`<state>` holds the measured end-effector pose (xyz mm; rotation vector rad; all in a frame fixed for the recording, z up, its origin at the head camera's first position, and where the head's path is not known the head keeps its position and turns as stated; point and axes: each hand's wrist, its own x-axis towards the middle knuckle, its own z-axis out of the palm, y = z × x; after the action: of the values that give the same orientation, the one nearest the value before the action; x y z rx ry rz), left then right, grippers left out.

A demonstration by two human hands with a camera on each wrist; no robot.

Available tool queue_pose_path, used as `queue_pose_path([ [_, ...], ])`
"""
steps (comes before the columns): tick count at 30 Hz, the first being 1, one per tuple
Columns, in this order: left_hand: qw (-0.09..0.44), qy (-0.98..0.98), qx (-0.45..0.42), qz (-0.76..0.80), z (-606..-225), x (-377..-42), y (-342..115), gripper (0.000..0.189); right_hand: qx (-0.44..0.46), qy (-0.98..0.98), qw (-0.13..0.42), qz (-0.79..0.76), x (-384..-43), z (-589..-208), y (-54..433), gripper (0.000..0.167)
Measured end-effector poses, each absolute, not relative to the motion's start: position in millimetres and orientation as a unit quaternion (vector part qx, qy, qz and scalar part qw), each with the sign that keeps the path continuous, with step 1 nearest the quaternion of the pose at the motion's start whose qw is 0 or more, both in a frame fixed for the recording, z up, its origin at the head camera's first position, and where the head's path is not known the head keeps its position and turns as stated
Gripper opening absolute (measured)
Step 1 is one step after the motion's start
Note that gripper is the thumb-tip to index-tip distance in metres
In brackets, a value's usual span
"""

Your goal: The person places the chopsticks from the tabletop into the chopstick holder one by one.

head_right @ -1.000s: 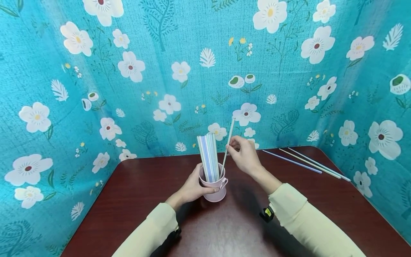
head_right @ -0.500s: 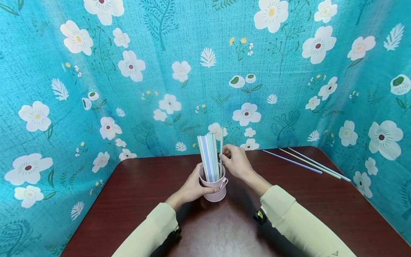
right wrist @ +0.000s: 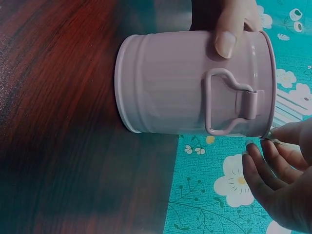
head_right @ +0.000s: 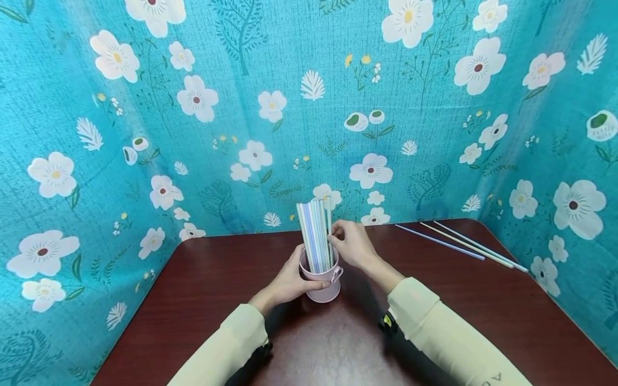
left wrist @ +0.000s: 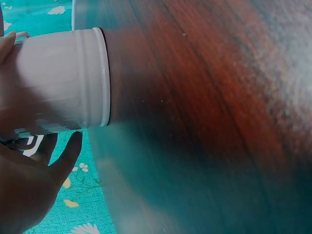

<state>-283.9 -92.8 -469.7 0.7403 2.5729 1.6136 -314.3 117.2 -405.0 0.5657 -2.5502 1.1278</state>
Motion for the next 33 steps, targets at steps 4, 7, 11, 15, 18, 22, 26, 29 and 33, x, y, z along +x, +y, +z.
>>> queue_pose_path([
  [4,0.009,0.823,0.236,0.517,-467,-282,-93,0.103,0.198,-0.887,0.138,0.393,-314,-408,116,0.004],
  [7,0.009,0.823,0.236,0.517,-467,-281,-92,0.103,0.197,-0.888,0.137,0.393,-313,-409,116,0.007],
  [11,0.011,0.821,0.236,0.519,-468,-282,-92,0.103,0.193,-0.889,0.134,0.393,-313,-411,116,0.009],
  [15,0.010,0.822,0.237,0.518,-467,-282,-92,0.103,0.193,-0.887,0.131,0.398,-312,-413,117,0.007],
  [18,0.012,0.825,0.235,0.515,-466,-281,-92,0.103,0.196,-0.886,0.131,0.399,-311,-412,118,0.009],
  [22,0.017,0.824,0.232,0.517,-467,-280,-92,0.102,0.200,-0.887,0.129,0.396,-309,-411,122,0.011],
  [26,0.013,0.821,0.234,0.520,-467,-281,-93,0.102,0.201,-0.887,0.129,0.395,-308,-409,127,0.012],
  [29,0.007,0.821,0.237,0.519,-467,-282,-92,0.102,0.203,-0.887,0.134,0.393,-309,-406,132,0.013],
  [33,0.005,0.823,0.236,0.517,-468,-284,-92,0.102,0.197,-0.890,0.143,0.386,-312,-404,145,0.015],
])
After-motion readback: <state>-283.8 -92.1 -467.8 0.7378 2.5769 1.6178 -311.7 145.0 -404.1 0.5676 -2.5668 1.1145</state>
